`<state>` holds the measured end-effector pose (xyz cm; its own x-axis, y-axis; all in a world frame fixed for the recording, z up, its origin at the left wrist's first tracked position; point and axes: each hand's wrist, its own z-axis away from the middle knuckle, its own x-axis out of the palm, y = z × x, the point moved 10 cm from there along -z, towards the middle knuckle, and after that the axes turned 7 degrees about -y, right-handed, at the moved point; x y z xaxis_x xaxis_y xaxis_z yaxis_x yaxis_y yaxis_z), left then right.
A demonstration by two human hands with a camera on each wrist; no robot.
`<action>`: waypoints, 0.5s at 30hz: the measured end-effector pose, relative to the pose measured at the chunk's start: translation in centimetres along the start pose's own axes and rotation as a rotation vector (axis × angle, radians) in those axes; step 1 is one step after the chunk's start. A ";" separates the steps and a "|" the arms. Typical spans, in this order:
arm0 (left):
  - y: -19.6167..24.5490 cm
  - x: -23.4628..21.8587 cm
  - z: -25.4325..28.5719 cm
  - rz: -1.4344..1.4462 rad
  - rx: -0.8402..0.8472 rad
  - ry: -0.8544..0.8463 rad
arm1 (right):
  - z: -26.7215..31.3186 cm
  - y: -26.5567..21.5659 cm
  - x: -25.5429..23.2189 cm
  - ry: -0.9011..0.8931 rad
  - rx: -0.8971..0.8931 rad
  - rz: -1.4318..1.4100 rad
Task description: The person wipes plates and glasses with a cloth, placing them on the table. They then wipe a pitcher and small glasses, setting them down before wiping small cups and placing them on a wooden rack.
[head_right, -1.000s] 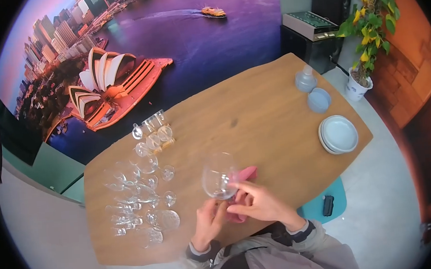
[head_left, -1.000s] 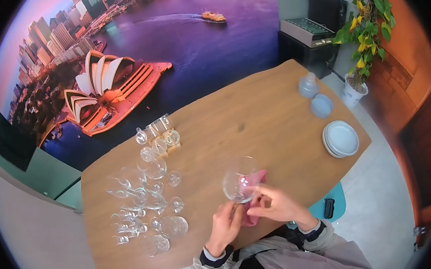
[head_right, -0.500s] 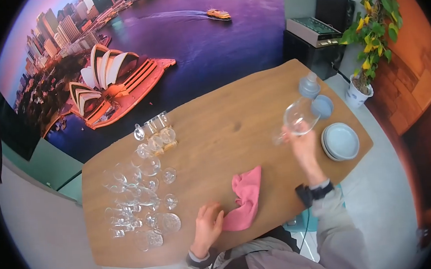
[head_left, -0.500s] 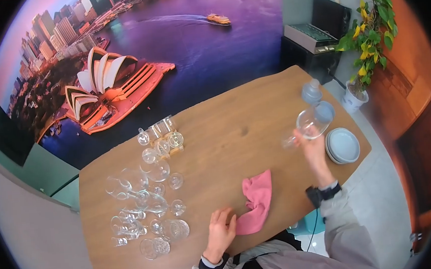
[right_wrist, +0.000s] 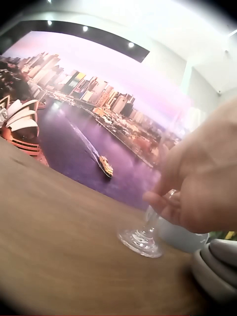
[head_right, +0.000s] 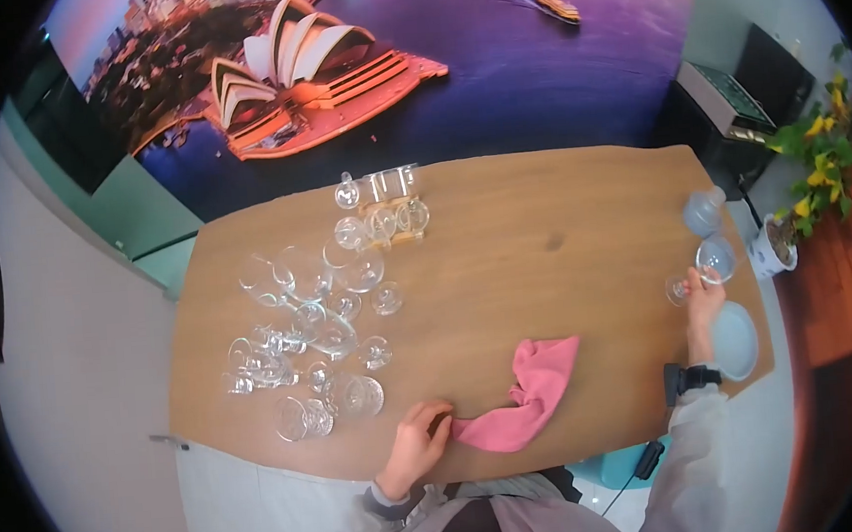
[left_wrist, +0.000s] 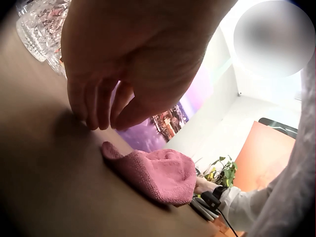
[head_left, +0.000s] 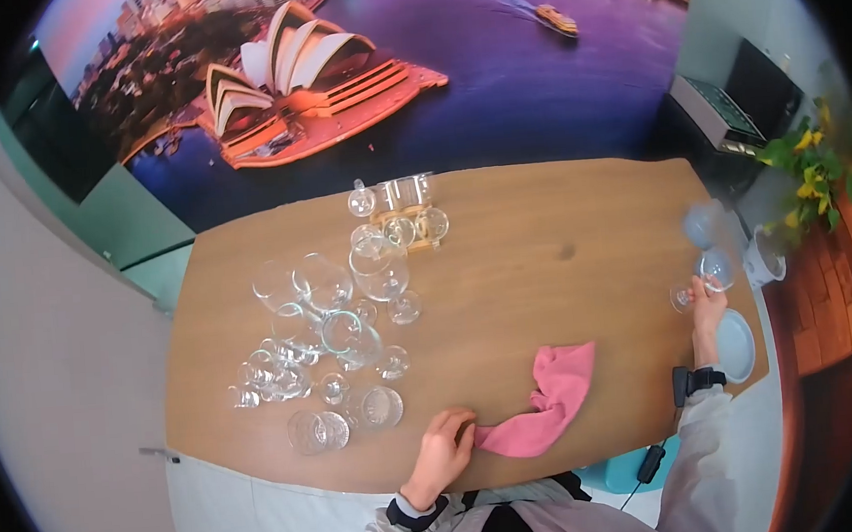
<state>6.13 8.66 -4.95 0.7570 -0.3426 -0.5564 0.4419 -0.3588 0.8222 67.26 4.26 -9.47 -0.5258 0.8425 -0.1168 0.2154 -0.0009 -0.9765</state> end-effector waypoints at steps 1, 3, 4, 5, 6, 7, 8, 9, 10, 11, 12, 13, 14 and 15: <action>-0.3 0.0 0.0 0.003 -0.008 0.010 | -0.3 0.4 -0.1 -0.013 -0.003 0.002; -0.2 0.2 -0.1 -0.021 0.030 0.020 | -0.7 1.9 -0.3 -0.039 0.044 0.007; -0.3 0.1 -0.1 -0.017 0.024 0.032 | -0.3 1.9 -0.3 -0.052 0.039 0.009; -0.5 0.2 -0.2 0.007 -0.004 0.025 | 0.4 1.6 -0.4 -0.067 0.007 0.000; -0.8 0.2 -0.3 0.031 -0.033 0.019 | 1.0 1.3 -0.4 -0.085 -0.024 -0.010; -0.9 -0.2 -0.3 0.035 -0.043 0.035 | 3.3 -0.3 -0.4 0.015 0.034 -0.004; -1.6 -0.2 -0.4 0.107 -0.114 0.019 | 6.1 -2.0 -0.3 0.114 0.089 0.005; -2.4 0.1 -0.5 0.184 -0.182 0.005 | 7.4 -1.1 -0.4 0.101 0.043 -0.008; -2.7 -0.1 -0.5 0.198 -0.191 0.028 | 8.6 -1.3 -0.1 0.086 -0.006 -0.020; -3.0 0.1 -0.5 0.215 -0.191 0.003 | 9.6 -1.3 1.4 -0.028 -0.036 0.023; -3.3 0.4 -0.5 0.230 -0.187 -0.025 | 11.8 -2.8 4.4 -0.138 -0.066 0.066; -3.6 0.2 -0.3 0.241 -0.188 -0.006 | 14.4 -6.4 9.2 -0.307 -0.037 0.098; -3.4 0.5 -0.5 0.245 -0.135 -0.047 | 15.9 -7.7 13.1 -0.493 -0.092 0.204; -3.1 0.8 -0.8 0.250 -0.077 -0.085 | 18.3 -10.7 17.7 -0.712 -0.070 0.200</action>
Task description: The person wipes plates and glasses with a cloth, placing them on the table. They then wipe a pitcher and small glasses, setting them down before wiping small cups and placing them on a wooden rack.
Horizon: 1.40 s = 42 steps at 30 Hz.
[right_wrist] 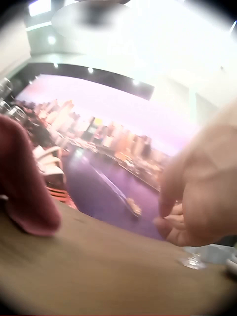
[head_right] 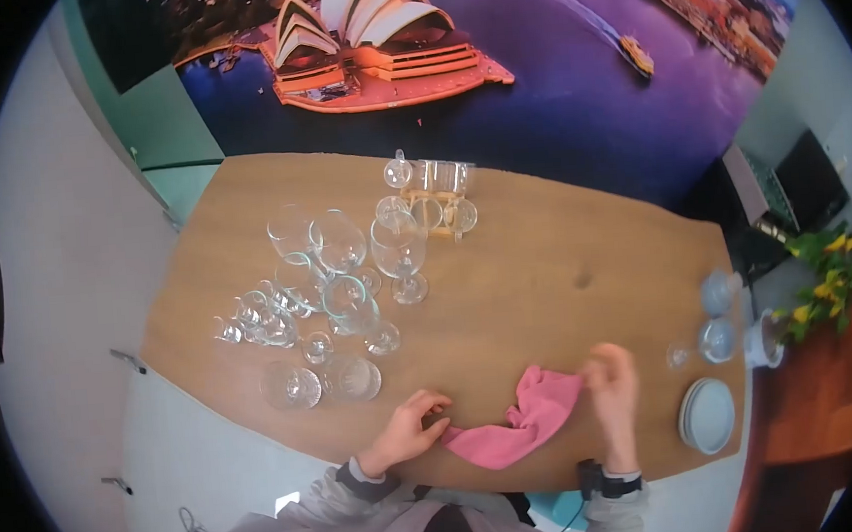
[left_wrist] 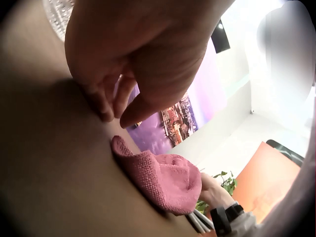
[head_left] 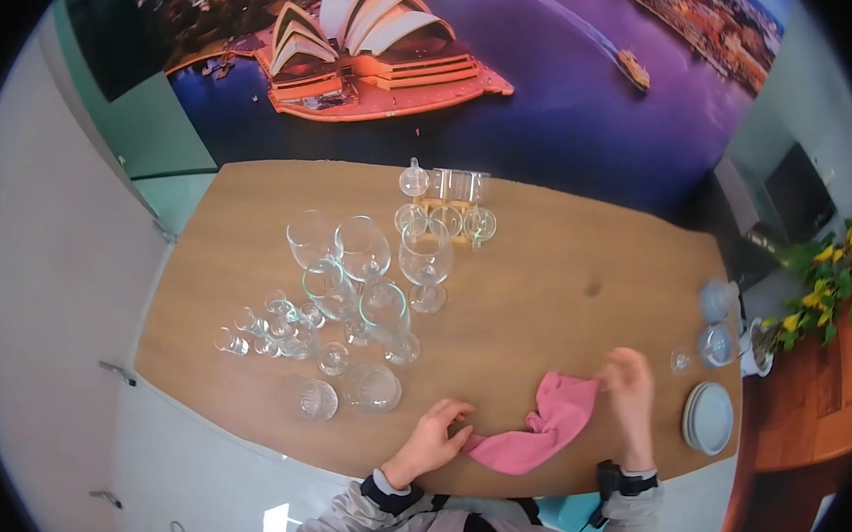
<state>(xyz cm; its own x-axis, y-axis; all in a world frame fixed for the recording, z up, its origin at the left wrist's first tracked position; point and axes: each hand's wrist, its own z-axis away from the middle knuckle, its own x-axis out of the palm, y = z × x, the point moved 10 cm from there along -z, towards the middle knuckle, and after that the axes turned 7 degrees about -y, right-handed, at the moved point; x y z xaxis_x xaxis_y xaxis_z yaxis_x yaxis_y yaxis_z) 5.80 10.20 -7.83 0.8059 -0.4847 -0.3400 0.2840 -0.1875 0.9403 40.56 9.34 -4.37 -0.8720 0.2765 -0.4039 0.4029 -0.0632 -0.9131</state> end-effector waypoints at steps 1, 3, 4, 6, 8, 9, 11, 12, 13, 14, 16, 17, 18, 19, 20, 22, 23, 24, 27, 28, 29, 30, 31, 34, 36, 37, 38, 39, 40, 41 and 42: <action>-0.2 -0.3 0.0 0.016 0.013 0.021 | -0.7 -4.2 4.7 -0.221 0.000 -0.008; -0.9 0.3 0.1 0.003 0.004 -0.047 | -1.6 -8.9 12.0 -0.482 0.010 -0.245; -0.9 0.2 0.1 0.015 0.016 -0.016 | -2.5 -10.3 15.1 -0.541 0.004 -0.288; -0.6 0.4 0.4 -0.025 0.067 -0.039 | -4.8 -11.6 20.5 -0.629 -0.019 -0.318; -1.0 0.5 0.5 -0.034 0.082 -0.023 | -7.2 -10.7 25.4 -0.664 0.142 -0.394; -1.2 0.8 0.5 -0.046 0.093 -0.044 | -8.1 -10.6 27.4 -0.694 0.122 -0.385; -1.6 0.7 0.6 -0.047 0.105 -0.023 | -9.5 -10.2 30.7 -0.736 0.170 -0.449; -1.7 1.0 0.7 -0.039 0.117 -0.045 | -9.8 -10.2 32.0 -0.760 0.155 -0.441; -1.7 1.1 0.7 -0.020 0.113 -0.060 | -10.0 -10.1 32.8 -0.750 0.183 -0.528; -1.7 0.8 0.8 -0.020 0.117 -0.041 | -10.2 -9.8 33.3 -0.734 0.213 -0.614; -1.8 1.0 0.8 -0.014 0.122 -0.066 | -10.8 -9.1 33.3 -0.715 0.211 -0.575; -1.8 0.9 0.8 -0.009 0.124 -0.061 | -11.0 -8.4 32.8 -0.683 0.218 -0.547; -1.8 0.8 0.9 -0.004 0.131 -0.050 | -10.8 -7.9 32.0 -0.685 0.219 -0.542; -1.8 0.7 1.0 0.002 0.137 -0.038 | -10.7 -7.7 30.4 -0.631 0.162 -0.444; -2.0 0.6 1.0 0.008 0.135 -0.030 | -10.5 -7.9 28.6 -0.581 0.103 -0.345; -2.4 0.6 1.1 0.025 0.134 0.001 | -9.3 -8.4 24.4 -0.469 0.045 -0.301; -1.9 0.5 1.3 0.035 0.128 0.011 | -8.5 -9.0 22.4 -0.443 0.023 -0.289; -1.9 -0.5 1.7 0.186 0.036 0.075 | -7.6 -9.9 20.5 -0.416 0.004 -0.278; 1.6 -2.8 3.0 0.289 0.000 0.221 | -4.1 -12.9 16.1 -0.405 0.016 -0.271; 3.2 -4.0 3.4 0.234 0.068 0.315 | -2.8 -13.2 15.2 -0.397 0.026 -0.273; 3.8 -4.1 3.2 0.235 0.065 0.303 | -1.2 -13.2 15.0 -0.429 0.064 -0.298; 5.4 -4.1 3.0 0.137 0.154 0.283 | 0.4 -13.2 15.0 -0.460 0.103 -0.324; 6.7 -3.6 3.0 0.039 0.246 0.261 | 1.7 -13.2 15.3 -0.475 0.121 -0.312; 5.0 -0.3 1.9 0.254 0.088 0.039 | 4.8 -12.0 16.9 -0.576 0.189 -0.439; 5.9 -0.6 2.1 -0.017 0.186 0.148 | 5.5 -11.7 17.2 -0.608 0.170 -0.419; 7.3 -1.1 2.7 -0.284 0.286 0.263 | 6.1 -11.4 17.7 -0.649 0.188 -0.469; 7.2 -0.8 2.6 -0.290 0.284 0.249 | 6.9 -11.1 18.2 -0.690 0.207 -0.520; 5.8 0.4 1.7 -0.075 0.200 0.088 | 7.0 -11.3 18.1 -0.680 0.179 -0.483; 4.8 1.9 1.3 0.137 0.112 -0.071 | 7.1 -11.1 17.8 -0.673 0.181 -0.494; 5.0 2.1 1.4 0.129 0.110 -0.080 | 7.2 -11.0 17.8 -0.696 0.176 -0.483; 5.7 1.5 1.5 0.168 0.151 -0.036 | 7.2 -10.9 17.7 -0.717 0.167 -0.471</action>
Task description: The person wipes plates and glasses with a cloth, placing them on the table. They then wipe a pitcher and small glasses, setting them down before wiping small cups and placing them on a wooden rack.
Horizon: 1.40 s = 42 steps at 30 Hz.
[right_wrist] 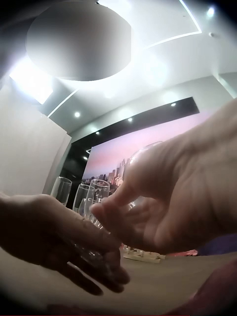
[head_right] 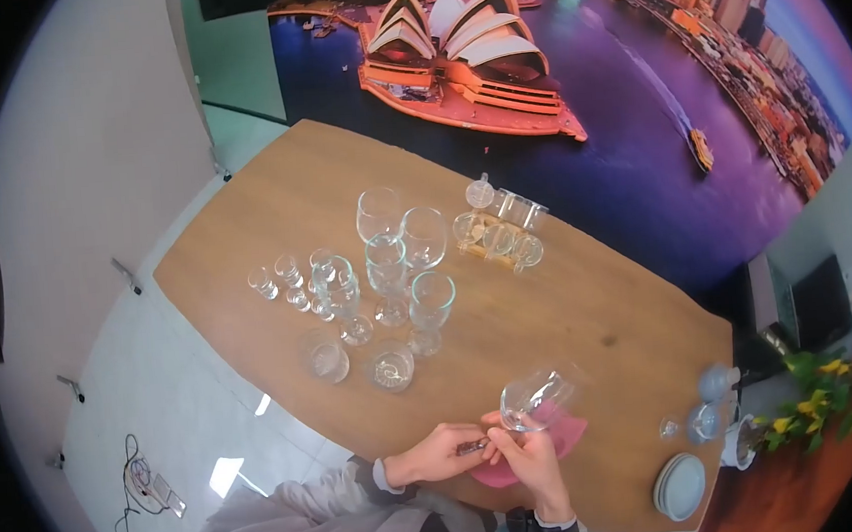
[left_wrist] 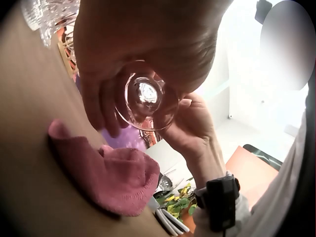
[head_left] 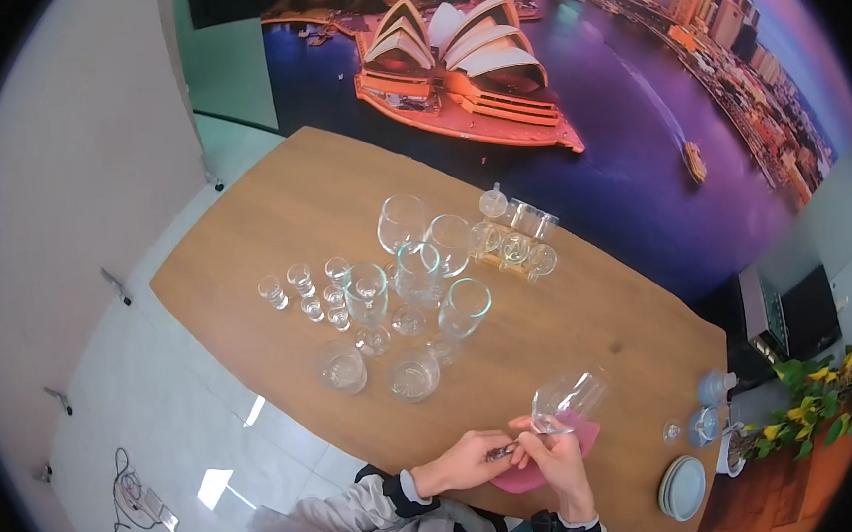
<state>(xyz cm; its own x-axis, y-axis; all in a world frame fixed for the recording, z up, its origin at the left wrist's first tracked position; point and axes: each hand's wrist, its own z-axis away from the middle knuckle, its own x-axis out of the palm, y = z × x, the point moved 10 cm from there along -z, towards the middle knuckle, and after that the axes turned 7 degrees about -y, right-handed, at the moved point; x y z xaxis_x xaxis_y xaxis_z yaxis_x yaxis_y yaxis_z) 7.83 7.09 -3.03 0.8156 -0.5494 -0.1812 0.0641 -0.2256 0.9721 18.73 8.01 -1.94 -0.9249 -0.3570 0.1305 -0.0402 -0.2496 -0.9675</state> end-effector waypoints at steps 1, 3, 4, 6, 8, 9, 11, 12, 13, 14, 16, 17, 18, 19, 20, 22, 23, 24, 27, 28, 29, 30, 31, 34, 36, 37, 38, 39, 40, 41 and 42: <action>0.6 -0.5 0.0 0.035 0.044 0.040 | 0.3 -0.1 -0.4 0.008 -0.010 -0.010; 0.2 -0.8 0.1 0.032 -0.025 0.072 | 2.7 -3.0 -3.2 0.324 -0.203 0.631; -0.4 -1.3 0.3 0.035 -0.092 0.116 | 3.4 -2.2 -3.9 0.336 -0.200 0.619; -1.0 -1.1 0.0 0.062 -0.150 0.110 | 4.6 -1.0 -3.6 0.428 -0.188 1.370; -1.5 -0.7 -0.2 0.088 -0.210 0.085 | 5.1 3.3 -4.3 0.402 -0.107 1.367; -1.7 -0.8 -0.3 0.089 -0.233 0.098 | 5.6 4.8 -5.8 0.496 -0.121 1.272; -2.8 -0.5 -0.3 0.134 -0.299 0.101 | 6.6 4.3 -7.0 0.618 -0.198 1.115; -2.9 -0.2 -0.4 0.130 -0.295 0.086 | 6.7 4.1 -7.6 0.633 -0.194 1.112; -3.1 0.2 -0.3 0.141 -0.313 0.067 | 7.6 2.1 -8.4 0.737 -0.252 0.883; -3.3 0.4 -0.4 0.149 -0.327 0.053 | 8.6 0.4 -9.2 0.830 -0.315 0.651; -3.2 1.2 -0.7 0.111 -0.337 -0.003 | 9.2 -3.3 -8.0 0.888 -0.337 0.624; -3.1 1.9 -0.9 0.076 -0.344 -0.050 | 8.2 -6.3 -5.6 0.772 -0.462 0.670; -3.1 2.4 -1.0 0.072 -0.342 -0.066 | 7.3 -8.5 -3.7 0.653 -0.586 0.713; -2.9 3.5 -1.1 0.131 -0.315 -0.112 | 6.7 -8.9 -4.0 0.672 -0.586 0.711; -2.8 4.4 -1.1 0.189 -0.289 -0.158 | 5.3 -9.2 -2.4 0.598 -0.600 1.006; -2.2 4.6 -1.1 0.276 -0.280 -0.172 | 3.5 -9.3 -1.4 0.517 -0.595 1.300; -1.7 3.7 -1.0 0.095 -0.304 -0.178 | 3.2 -9.7 -1.8 0.518 -0.628 1.275; -1.2 2.7 -1.0 -0.090 -0.327 -0.182 | 2.9 -10.1 -2.3 0.521 -0.662 1.247; 0.1 1.8 -0.8 -0.216 -0.344 -0.277 | 2.8 -10.8 -5.5 0.610 -0.728 0.956; 0.3 1.6 -0.8 -0.226 -0.342 -0.289 | 2.7 -11.1 -6.1 0.626 -0.729 0.950; 0.6 1.7 -0.8 -0.176 -0.315 -0.311 | 1.4 -9.0 -9.7 0.597 -0.518 0.440; 0.8 1.9 -0.7 -0.123 -0.288 -0.334 | 0.5 -5.4 -11.6 0.540 -0.300 -0.063; 0.4 2.2 -0.5 -0.128 -0.285 -0.350 | -1.1 -2.8 -12.6 0.355 -0.307 -0.362; -0.4 3.6 0.0 0.274 -0.310 -0.406 | -2.6 2.8 -12.6 0.277 -0.329 -0.928; -0.5 4.1 0.1 0.530 -0.384 -0.329 | -1.4 2.2 -8.7 0.326 -0.289 -1.108; -1.0 4.7 0.1 0.534 -0.388 -0.331 | -0.8 3.1 -6.8 0.371 -0.242 -1.292; -1.2 4.7 -0.6 0.646 -0.317 -0.270 | -0.5 5.1 -6.1 0.373 -0.241 -1.292; -1.2 4.3 -1.2 0.753 -0.245 -0.209 | -1.1 6.6 -4.1 0.125 -0.278 -1.330; -1.3 4.2 -1.3 0.752 -0.245 -0.210 | -1.3 5.4 -1.9 -0.124 -0.313 -1.356; -1.5 4.1 -1.5 0.701 -0.264 -0.225 | -1.1 5.7 -2.1 -0.126 -0.313 -1.356; -1.6 3.9 -1.8 0.649 -0.281 -0.236 | -0.5 5.0 -1.3 -0.268 -0.298 -1.260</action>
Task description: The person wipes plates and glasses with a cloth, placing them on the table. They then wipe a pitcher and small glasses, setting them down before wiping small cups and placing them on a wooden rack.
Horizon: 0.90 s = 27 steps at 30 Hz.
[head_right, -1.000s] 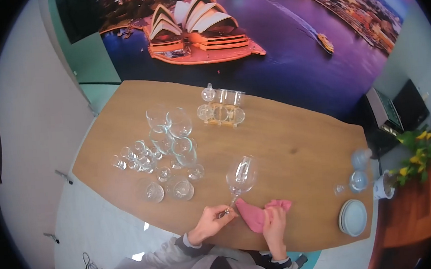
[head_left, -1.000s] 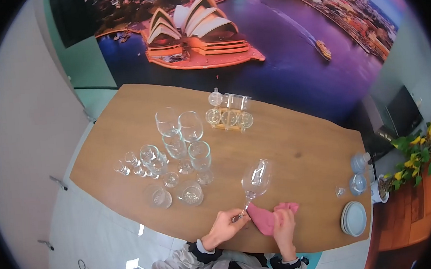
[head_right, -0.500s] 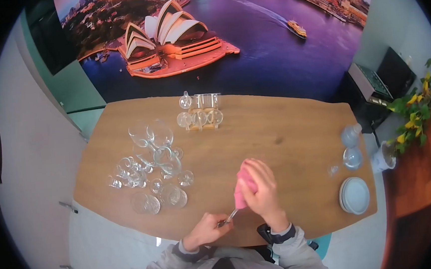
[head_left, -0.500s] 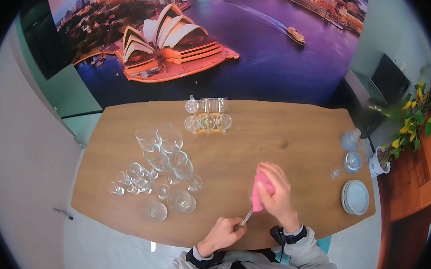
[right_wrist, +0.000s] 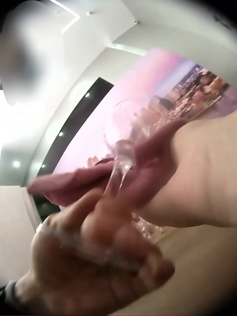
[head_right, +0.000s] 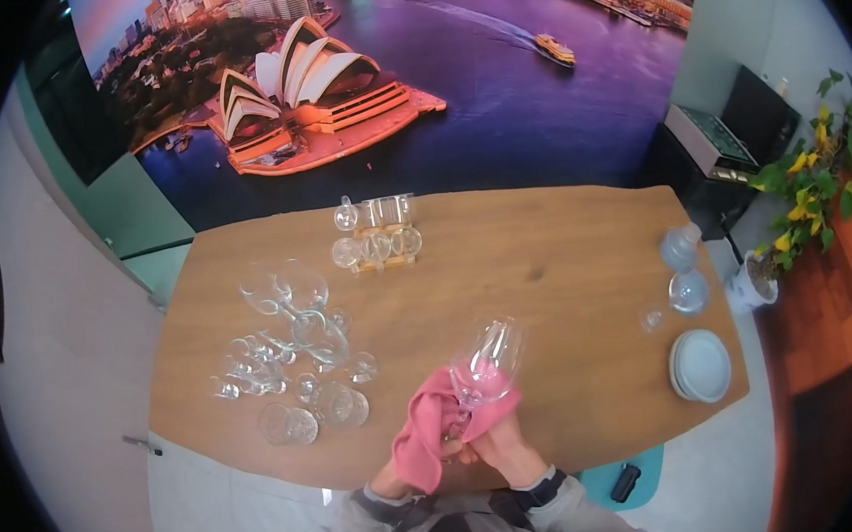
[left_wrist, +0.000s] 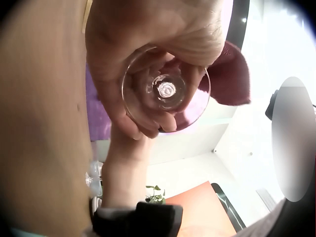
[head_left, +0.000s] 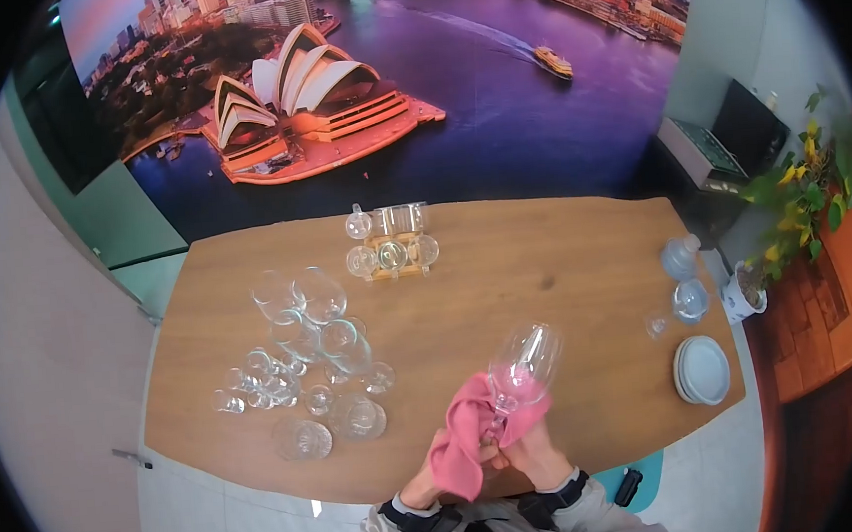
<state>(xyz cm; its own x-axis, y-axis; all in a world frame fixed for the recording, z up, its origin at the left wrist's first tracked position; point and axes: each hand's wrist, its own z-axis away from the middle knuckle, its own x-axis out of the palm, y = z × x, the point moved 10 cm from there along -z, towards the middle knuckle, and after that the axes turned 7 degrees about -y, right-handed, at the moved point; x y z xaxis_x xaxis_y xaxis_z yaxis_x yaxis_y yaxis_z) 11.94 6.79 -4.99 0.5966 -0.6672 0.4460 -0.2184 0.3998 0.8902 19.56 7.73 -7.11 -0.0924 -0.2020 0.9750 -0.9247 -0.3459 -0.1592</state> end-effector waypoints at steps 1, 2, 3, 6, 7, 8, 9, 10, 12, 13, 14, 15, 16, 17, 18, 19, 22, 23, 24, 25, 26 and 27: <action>3.5 1.2 0.1 0.033 0.057 0.102 | 0.1 0.9 1.7 -0.104 0.104 0.070; 3.6 1.5 -0.1 0.032 0.058 0.106 | 0.0 1.5 3.3 -0.106 0.108 0.067; 3.6 0.6 0.0 0.028 0.068 0.228 | 0.4 0.5 2.9 0.142 -0.036 0.248; 0.7 -1.9 0.0 -0.092 0.100 0.360 | 1.5 -1.1 2.4 0.374 -0.212 0.660; 1.1 -2.0 -0.1 -0.214 0.126 0.372 | 1.5 -1.5 2.9 0.347 -0.241 0.891; 1.1 -1.9 0.0 -0.218 0.123 0.367 | 1.6 -1.8 2.4 0.350 -0.248 0.888; 1.9 -0.8 -0.1 -0.432 0.154 0.284 | 1.6 -2.3 1.8 0.351 -0.252 0.875; 3.4 1.0 0.0 -0.643 0.183 0.199 | 1.6 -2.7 1.4 0.353 -0.253 0.859; 6.6 1.8 1.4 -0.890 0.284 0.183 | 1.4 -3.9 3.5 0.309 -0.291 0.954; 7.0 -0.1 2.5 -0.801 0.247 0.239 | 1.7 -4.9 4.3 0.295 -0.347 1.071; 7.5 -1.8 3.3 -0.717 0.209 0.292 | 2.1 -5.6 5.0 0.281 -0.407 1.185; 6.7 -3.4 4.1 -0.370 0.130 0.349 | 2.7 -5.9 3.6 0.317 -0.421 1.207; 7.5 -2.9 4.1 -0.379 0.119 0.350 | 3.0 -6.0 3.8 0.321 -0.424 1.193; 9.6 -1.8 3.7 -0.467 0.218 0.329 | 2.7 -5.5 5.0 0.293 -0.354 1.465; 11.4 -0.9 3.3 -0.554 0.317 0.306 | 2.4 -4.5 5.9 0.258 -0.274 1.735; 11.1 0.5 2.2 -0.762 0.323 0.160 | 2.4 -3.6 6.0 0.259 -0.275 1.722; 9.0 0.8 0.5 -0.443 0.198 0.292 | 2.2 -0.6 7.0 0.141 -0.218 1.807; 8.6 0.8 -0.1 -0.438 0.179 0.280 | 2.6 -0.6 6.6 0.179 -0.179 1.819; 8.6 1.1 -0.3 -0.446 0.172 0.267 | 3.1 -0.8 6.3 0.222 -0.137 1.829; 9.2 2.2 -0.5 -0.479 0.208 0.223 | 3.5 -1.4 6.9 0.208 -0.135 1.879; 9.7 3.1 -0.8 -0.508 0.246 0.182 | 4.1 -2.1 7.7 0.220 -0.134 1.877; 9.7 3.3 -1.1 -0.504 0.240 0.176 | 5.0 -3.1 8.4 0.268 -0.164 1.822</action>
<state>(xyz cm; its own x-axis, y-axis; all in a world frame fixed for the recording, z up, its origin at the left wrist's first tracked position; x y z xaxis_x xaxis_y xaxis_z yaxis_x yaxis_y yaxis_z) 12.64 9.20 5.04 0.7873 -0.6151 -0.0421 -0.0308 -0.1074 0.9937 23.52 2.56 0.85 -0.9293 -0.0386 -0.3674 0.3539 0.1920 -0.9154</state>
